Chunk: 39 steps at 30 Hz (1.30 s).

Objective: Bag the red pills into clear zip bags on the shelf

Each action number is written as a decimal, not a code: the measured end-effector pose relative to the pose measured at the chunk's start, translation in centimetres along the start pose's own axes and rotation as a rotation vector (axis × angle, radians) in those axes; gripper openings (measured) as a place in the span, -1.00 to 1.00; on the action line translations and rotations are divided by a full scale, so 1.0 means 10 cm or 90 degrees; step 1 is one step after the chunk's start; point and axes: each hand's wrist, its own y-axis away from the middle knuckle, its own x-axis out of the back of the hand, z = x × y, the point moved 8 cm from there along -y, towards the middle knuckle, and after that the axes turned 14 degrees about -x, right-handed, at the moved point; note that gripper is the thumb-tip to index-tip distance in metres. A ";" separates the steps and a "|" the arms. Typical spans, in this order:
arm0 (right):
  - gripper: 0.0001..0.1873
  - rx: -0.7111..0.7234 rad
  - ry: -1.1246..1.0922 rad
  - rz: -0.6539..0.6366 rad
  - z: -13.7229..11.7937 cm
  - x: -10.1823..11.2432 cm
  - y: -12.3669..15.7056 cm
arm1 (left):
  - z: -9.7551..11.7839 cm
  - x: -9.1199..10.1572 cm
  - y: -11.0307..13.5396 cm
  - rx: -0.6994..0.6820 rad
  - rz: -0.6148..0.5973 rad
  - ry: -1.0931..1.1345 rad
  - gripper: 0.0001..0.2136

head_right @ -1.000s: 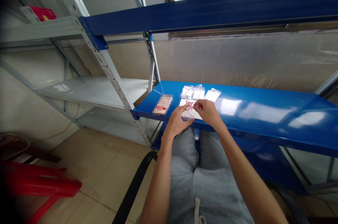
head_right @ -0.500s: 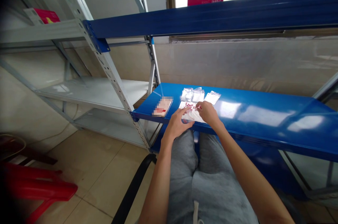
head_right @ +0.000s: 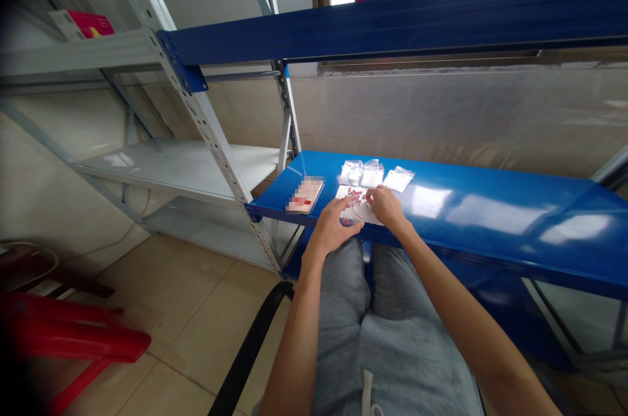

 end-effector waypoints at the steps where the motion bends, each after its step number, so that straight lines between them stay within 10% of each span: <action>1: -0.74 0.003 0.004 -0.003 -0.01 -0.01 0.00 | 0.00 0.00 0.00 0.002 -0.001 -0.001 -0.45; 21: -0.74 0.151 -0.371 -0.067 -0.35 0.59 0.50 | 0.01 0.01 -0.01 -0.001 0.032 0.055 -0.41; 32: -0.69 0.079 -0.424 -0.174 -0.27 0.61 0.75 | 0.02 0.04 -0.03 -0.005 0.040 0.054 -0.39; 39: -0.87 0.037 -0.424 -0.089 -0.13 0.66 0.76 | 0.01 0.05 -0.04 0.018 0.058 0.140 -0.37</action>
